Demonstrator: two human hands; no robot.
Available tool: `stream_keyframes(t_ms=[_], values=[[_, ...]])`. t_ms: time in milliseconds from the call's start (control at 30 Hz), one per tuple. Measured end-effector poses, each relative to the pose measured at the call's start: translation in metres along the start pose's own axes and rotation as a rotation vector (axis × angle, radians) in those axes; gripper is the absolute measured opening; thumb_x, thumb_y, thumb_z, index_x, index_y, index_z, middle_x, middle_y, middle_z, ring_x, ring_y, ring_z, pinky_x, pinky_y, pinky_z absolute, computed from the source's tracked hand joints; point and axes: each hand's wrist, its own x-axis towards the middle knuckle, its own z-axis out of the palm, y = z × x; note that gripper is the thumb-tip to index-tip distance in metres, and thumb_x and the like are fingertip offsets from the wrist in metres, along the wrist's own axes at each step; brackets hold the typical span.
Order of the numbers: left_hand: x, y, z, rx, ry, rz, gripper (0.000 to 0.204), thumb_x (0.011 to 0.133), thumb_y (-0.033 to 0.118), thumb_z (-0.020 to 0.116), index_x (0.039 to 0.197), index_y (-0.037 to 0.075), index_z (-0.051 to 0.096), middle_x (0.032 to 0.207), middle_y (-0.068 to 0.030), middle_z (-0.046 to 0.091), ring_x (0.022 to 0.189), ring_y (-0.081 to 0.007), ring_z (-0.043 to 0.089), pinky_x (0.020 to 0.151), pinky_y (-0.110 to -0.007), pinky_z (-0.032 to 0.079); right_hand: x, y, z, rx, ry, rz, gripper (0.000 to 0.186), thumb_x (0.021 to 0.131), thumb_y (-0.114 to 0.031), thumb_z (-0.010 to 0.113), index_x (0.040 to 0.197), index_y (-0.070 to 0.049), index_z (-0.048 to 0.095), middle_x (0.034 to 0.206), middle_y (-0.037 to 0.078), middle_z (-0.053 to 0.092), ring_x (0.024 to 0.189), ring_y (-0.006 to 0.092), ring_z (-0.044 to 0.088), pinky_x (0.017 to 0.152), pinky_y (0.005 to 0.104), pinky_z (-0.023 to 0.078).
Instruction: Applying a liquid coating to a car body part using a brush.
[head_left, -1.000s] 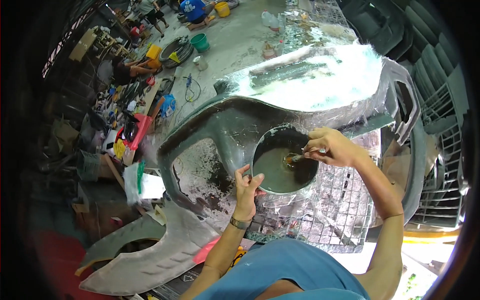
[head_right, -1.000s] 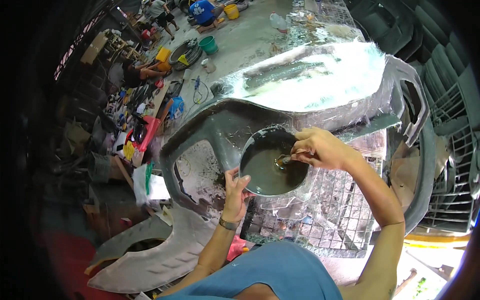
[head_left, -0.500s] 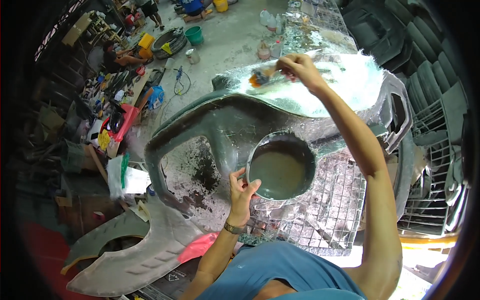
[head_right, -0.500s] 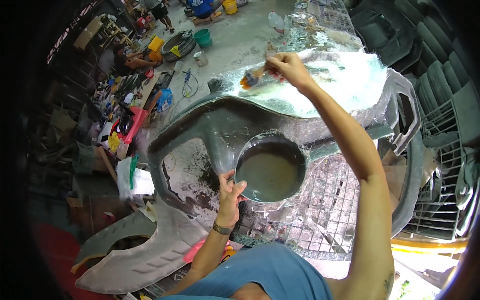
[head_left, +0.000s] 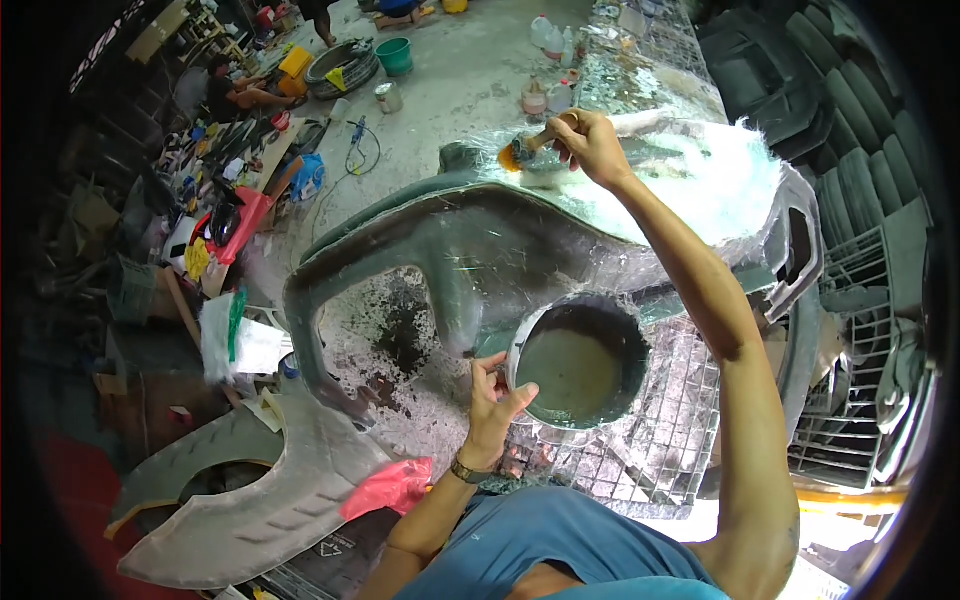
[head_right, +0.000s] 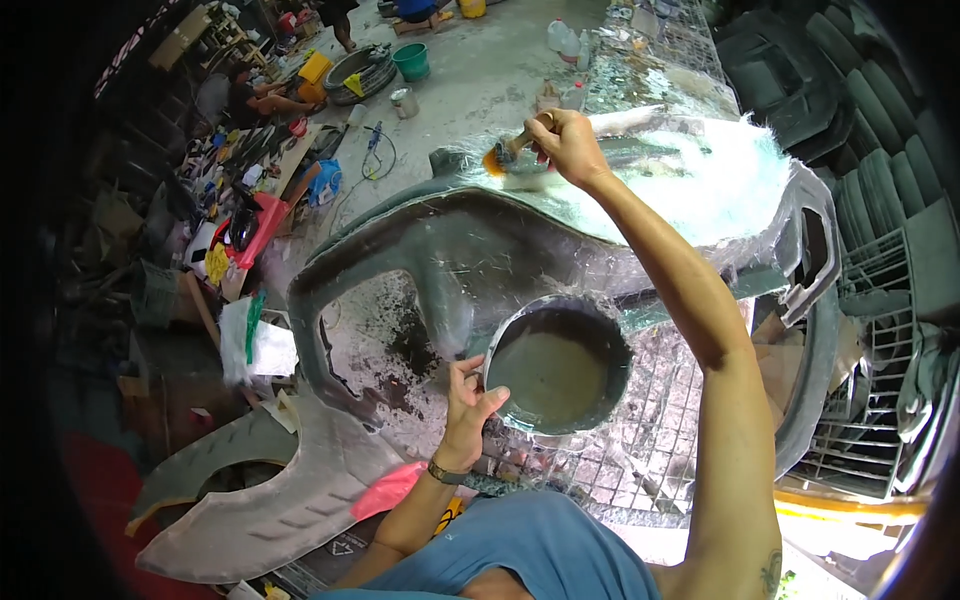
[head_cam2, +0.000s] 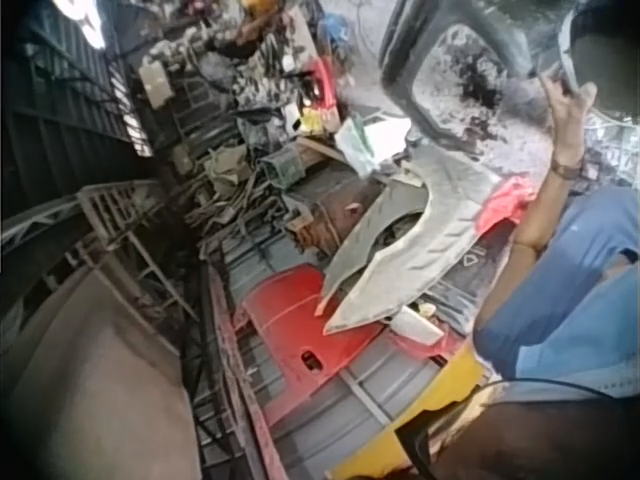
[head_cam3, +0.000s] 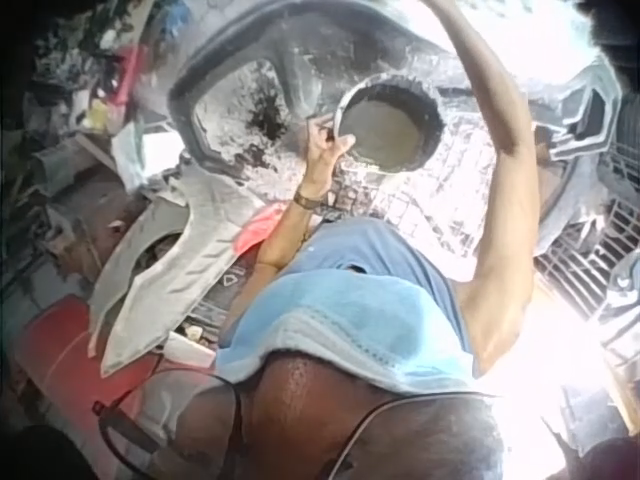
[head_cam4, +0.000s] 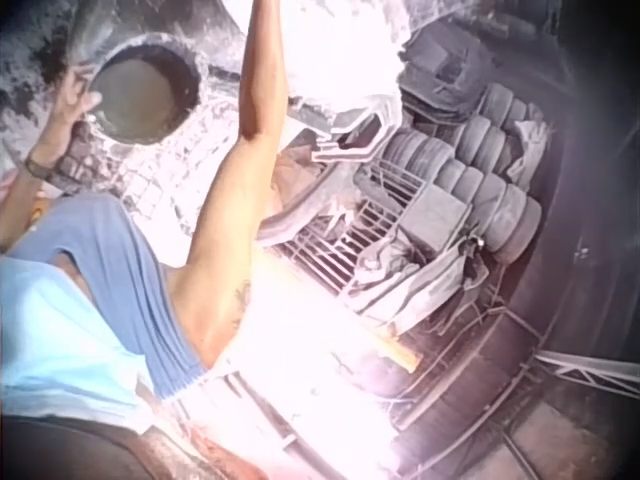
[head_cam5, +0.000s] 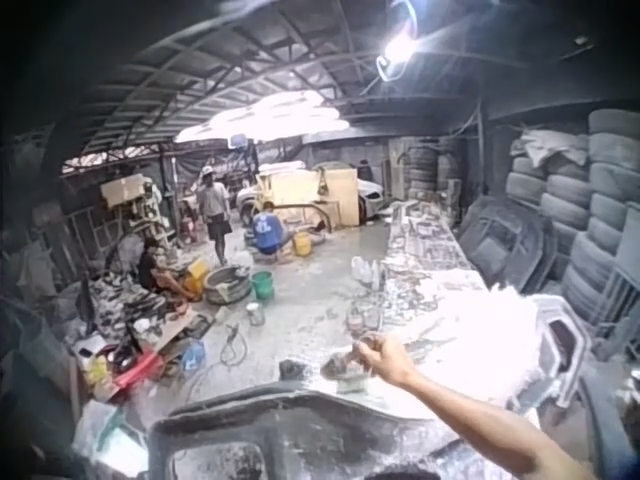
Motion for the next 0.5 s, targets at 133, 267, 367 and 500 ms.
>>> stream_keyframes(t_ms=[133,267,367,500], values=[[0.002,-0.009,-0.004,-0.005,-0.007,0.020,0.069,0.077,0.026,0.073,0.129,0.004,0.033,0.111,-0.0095,0.053,0.092,-0.0100,0.051,0.071,-0.022,0.043,-0.002,-0.016,-0.011,-0.053,-0.140,-0.153,0.017,0.095,-0.015,0.058,0.102,-0.001,0.065,0.078,0.005,0.064,0.065,0.0110,0.060,0.056,0.0269,0.047],[0.002,-0.007,-0.005,-0.010,-0.016,0.010,0.069,0.077,0.025,0.073,0.129,0.005,0.033,0.110,-0.0077,0.053,0.092,-0.0089,0.050,0.068,-0.021,0.042,-0.007,-0.008,0.000,-0.483,-0.333,-0.548,0.018,0.088,-0.010,0.062,0.105,-0.003,0.063,0.096,0.016,0.064,0.087,0.0350,0.062,0.075,0.0393,0.049],[0.000,-0.004,-0.005,-0.025,0.003,-0.030,0.069,0.077,0.024,0.073,0.129,0.006,0.033,0.109,-0.0066,0.054,0.091,-0.0087,0.050,0.068,-0.021,0.042,-0.009,-0.015,-0.003,-0.431,-0.274,-0.512,0.016,0.089,-0.010,0.061,0.103,-0.002,0.063,0.095,0.016,0.063,0.088,0.0359,0.062,0.075,0.0394,0.049],[0.001,-0.011,-0.012,-0.093,-0.003,0.008,0.063,0.078,0.017,0.076,0.125,0.003,0.036,0.107,-0.0094,0.055,0.089,-0.0105,0.054,0.068,-0.023,0.049,-0.010,-0.060,-0.033,-0.655,-0.322,-0.493,0.017,0.091,-0.012,0.060,0.104,-0.003,0.064,0.094,0.012,0.067,0.085,0.0277,0.065,0.073,0.0361,0.051]])
